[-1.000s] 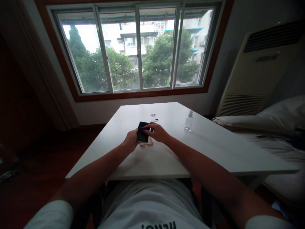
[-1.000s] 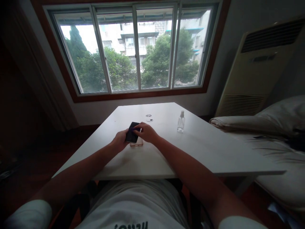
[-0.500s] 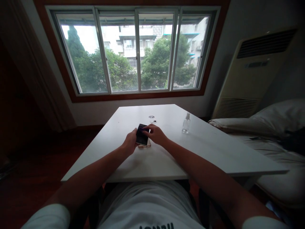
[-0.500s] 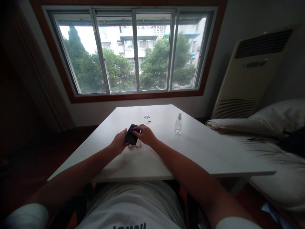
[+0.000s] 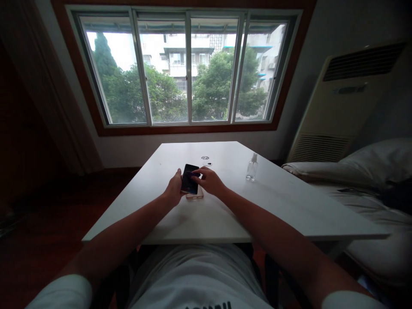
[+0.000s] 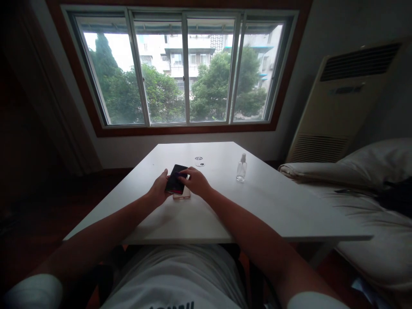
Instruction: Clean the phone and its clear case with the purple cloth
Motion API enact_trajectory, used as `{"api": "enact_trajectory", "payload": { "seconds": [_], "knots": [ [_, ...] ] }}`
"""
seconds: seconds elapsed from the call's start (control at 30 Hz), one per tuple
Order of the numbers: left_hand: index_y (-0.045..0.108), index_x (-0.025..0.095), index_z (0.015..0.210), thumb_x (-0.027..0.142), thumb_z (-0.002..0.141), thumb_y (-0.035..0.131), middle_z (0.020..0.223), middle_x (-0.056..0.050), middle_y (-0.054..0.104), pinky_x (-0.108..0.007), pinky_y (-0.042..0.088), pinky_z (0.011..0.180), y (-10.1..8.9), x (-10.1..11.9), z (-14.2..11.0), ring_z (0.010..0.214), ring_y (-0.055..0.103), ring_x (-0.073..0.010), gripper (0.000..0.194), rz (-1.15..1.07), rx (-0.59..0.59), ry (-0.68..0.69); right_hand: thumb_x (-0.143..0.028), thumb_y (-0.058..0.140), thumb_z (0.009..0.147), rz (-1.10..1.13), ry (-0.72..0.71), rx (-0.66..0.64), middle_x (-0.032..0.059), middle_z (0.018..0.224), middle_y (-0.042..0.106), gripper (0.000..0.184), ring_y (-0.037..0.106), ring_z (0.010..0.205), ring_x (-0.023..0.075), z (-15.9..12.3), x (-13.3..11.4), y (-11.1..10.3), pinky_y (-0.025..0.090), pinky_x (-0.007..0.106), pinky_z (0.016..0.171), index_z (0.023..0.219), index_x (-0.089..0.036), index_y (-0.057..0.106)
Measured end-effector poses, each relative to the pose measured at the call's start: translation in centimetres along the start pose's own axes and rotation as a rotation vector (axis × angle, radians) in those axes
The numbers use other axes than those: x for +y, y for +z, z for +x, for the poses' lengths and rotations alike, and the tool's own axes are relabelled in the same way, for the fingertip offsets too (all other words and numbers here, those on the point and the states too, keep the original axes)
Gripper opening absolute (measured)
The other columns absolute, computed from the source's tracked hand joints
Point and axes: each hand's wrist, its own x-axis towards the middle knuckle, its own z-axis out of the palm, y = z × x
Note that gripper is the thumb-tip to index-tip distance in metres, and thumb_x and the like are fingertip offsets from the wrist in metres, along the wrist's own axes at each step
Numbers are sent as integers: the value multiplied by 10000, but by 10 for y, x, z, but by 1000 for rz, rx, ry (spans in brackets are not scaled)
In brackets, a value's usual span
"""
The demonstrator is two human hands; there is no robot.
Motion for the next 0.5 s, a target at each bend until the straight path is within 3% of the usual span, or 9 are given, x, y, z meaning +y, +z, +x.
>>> {"api": "enact_trajectory", "payload": {
  "seconds": [0.1, 0.2, 0.33, 0.5],
  "knots": [
    [612, 117, 1056, 549, 993, 434, 865, -117, 686, -353, 575, 678, 1, -1, -1, 743, 675, -226, 471, 96, -11, 17, -389, 700, 879, -46, 86, 78, 60, 965, 671, 278, 591, 740, 137, 5, 15, -3, 477, 300, 742, 1069, -192, 756],
    [614, 110, 1085, 544, 996, 427, 893, -134, 696, -367, 579, 696, 4, 0, -6, 784, 683, -242, 480, 101, -27, 18, -379, 707, 870, -33, 106, 71, 56, 946, 671, 275, 597, 754, 146, 4, 15, -3, 477, 299, 732, 1060, -187, 757],
    [626, 116, 1055, 551, 984, 451, 904, -128, 698, -358, 576, 691, 4, 3, -11, 780, 681, -237, 474, 83, -16, 22, -371, 695, 881, 61, 29, -49, 46, 987, 667, 263, 582, 703, 122, -5, -11, 5, 474, 282, 681, 1084, -214, 754],
    [638, 111, 979, 597, 970, 441, 862, -134, 694, -305, 539, 604, 0, 4, -8, 729, 672, -228, 525, 107, -58, 27, -338, 712, 874, 119, -144, -185, 54, 1054, 667, 262, 619, 805, 139, -14, -39, 11, 487, 278, 731, 1112, -237, 750]
  ]
}}
